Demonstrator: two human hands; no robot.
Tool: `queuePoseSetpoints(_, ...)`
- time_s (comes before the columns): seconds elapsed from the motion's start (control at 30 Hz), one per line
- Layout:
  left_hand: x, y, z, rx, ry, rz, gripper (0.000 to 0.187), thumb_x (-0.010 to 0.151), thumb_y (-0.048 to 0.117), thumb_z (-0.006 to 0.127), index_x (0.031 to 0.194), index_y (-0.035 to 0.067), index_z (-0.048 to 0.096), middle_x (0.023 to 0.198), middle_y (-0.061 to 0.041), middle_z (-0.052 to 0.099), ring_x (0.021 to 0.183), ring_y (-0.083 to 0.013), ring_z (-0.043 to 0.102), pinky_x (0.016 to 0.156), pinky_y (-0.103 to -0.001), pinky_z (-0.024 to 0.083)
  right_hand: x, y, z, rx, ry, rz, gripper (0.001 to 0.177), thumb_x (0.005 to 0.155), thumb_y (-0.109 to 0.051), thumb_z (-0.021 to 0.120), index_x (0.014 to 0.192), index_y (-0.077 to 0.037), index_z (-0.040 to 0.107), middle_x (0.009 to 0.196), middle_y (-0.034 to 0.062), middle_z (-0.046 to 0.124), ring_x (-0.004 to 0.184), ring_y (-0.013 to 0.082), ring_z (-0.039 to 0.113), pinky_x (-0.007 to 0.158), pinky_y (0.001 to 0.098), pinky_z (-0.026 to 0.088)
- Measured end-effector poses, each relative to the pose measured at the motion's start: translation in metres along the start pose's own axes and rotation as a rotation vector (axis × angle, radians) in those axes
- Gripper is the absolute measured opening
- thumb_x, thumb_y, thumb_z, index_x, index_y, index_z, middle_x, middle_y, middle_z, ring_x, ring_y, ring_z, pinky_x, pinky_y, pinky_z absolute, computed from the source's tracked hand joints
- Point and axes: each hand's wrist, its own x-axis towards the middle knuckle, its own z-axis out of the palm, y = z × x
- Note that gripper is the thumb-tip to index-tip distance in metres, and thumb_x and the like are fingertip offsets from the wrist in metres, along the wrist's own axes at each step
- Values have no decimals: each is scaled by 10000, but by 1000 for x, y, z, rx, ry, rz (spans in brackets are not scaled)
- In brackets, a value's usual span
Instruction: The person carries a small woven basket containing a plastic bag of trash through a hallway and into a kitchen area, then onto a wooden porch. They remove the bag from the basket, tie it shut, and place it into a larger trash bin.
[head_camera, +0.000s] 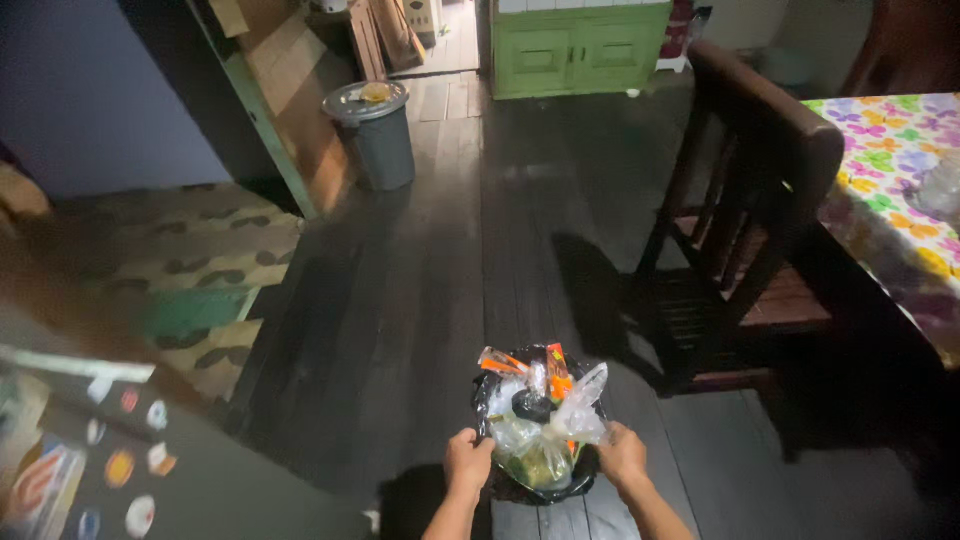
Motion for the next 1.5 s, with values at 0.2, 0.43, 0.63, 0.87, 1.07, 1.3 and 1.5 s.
queuePoseSetpoints(0.2, 86, 51, 20, 7, -46, -20, 174, 765, 215, 752, 815, 52, 714, 755, -114, 753, 714, -247, 726, 700, -395, 540, 90, -36, 14, -99, 20, 10, 334, 812, -240, 756, 1106, -81, 761, 1018, 176, 785, 972, 342, 762, 849, 428, 586)
queuePoseSetpoints(0.43, 195, 97, 65, -87, -58, -94, 160, 800, 173, 746, 790, 28, 678, 677, -122, 721, 545, -212, 669, 537, -366, 528, 226, -73, 37, -62, 16, -16, 433, 774, -248, 780, 1191, -138, 746, 1074, 168, 779, 1016, 323, 756, 883, 415, 579)
queuePoseSetpoints(0.63, 288, 151, 102, -103, -50, -148, 180, 810, 143, 758, 770, 0, 656, 661, -109, 709, 511, -202, 664, 487, -352, 530, 335, -117, 39, -76, -42, -57, 372, 796, -314, 776, 1116, -126, 774, 1042, 146, 803, 1006, 296, 779, 885, 393, 584)
queuePoseSetpoints(0.87, 378, 187, 134, -173, -29, -119, 143, 808, 128, 749, 770, 13, 674, 699, -86, 718, 527, -177, 656, 471, -341, 546, 439, -154, 51, -106, -32, -128, 376, 780, -273, 781, 1121, -117, 761, 1077, 148, 783, 1035, 311, 751, 889, 386, 576)
queuePoseSetpoints(1.07, 463, 210, 161, -224, -49, -110, 112, 815, 124, 734, 790, 22, 693, 715, -76, 707, 550, -154, 652, 469, -334, 575, 521, -179, 72, -79, -49, -135, 359, 793, -266, 766, 1125, -128, 768, 1057, 141, 793, 1014, 303, 763, 883, 382, 583)
queuePoseSetpoints(1.3, 575, 254, 174, -155, -31, -153, 152, 809, 142, 761, 826, 5, 699, 722, -92, 728, 530, -188, 672, 473, -339, 559, 626, -238, 110, -144, -25, -197, 358, 818, -303, 759, 1136, -139, 766, 1050, 157, 785, 1009, 328, 751, 866, 394, 586)
queuePoseSetpoints(1.5, 681, 297, 177, -183, -38, -137, 154, 804, 128, 759, 821, -13, 699, 708, -119, 725, 519, -203, 667, 463, -351, 550, 714, -292, 145, -55, -46, -115, 421, 803, -315, 766, 1188, -149, 739, 1052, 152, 791, 993, 316, 773, 874, 401, 583)
